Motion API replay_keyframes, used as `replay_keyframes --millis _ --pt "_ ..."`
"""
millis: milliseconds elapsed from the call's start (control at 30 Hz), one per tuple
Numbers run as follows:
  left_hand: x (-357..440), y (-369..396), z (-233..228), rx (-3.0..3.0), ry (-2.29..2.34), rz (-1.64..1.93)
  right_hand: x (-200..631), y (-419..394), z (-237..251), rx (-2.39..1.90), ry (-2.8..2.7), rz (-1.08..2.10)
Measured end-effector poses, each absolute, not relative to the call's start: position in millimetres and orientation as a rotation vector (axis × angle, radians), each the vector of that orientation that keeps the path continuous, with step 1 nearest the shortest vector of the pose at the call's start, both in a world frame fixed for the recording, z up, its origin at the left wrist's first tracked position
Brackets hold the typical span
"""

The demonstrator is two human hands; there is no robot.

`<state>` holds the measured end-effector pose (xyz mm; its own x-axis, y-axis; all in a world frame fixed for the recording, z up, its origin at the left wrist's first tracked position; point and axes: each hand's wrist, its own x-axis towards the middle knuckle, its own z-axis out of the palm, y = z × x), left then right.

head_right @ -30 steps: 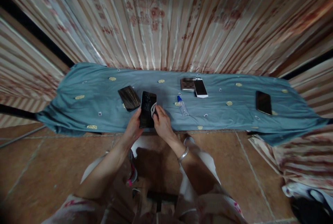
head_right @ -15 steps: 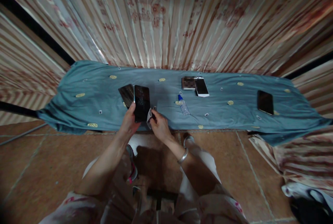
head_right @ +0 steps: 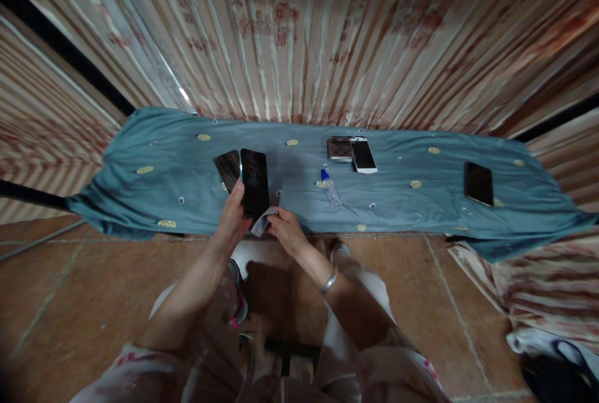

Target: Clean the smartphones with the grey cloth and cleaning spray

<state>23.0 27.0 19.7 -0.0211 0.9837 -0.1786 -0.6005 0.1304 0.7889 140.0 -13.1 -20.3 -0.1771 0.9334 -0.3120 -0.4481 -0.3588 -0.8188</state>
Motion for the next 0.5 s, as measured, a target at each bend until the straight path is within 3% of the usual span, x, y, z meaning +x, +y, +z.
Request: replay_keyframes --millis 500 --pt "32.1 28.4 15.7 0.608 0.954 1.412 151.6 -13.5 -20.5 -0.951 -0.703 1.855"
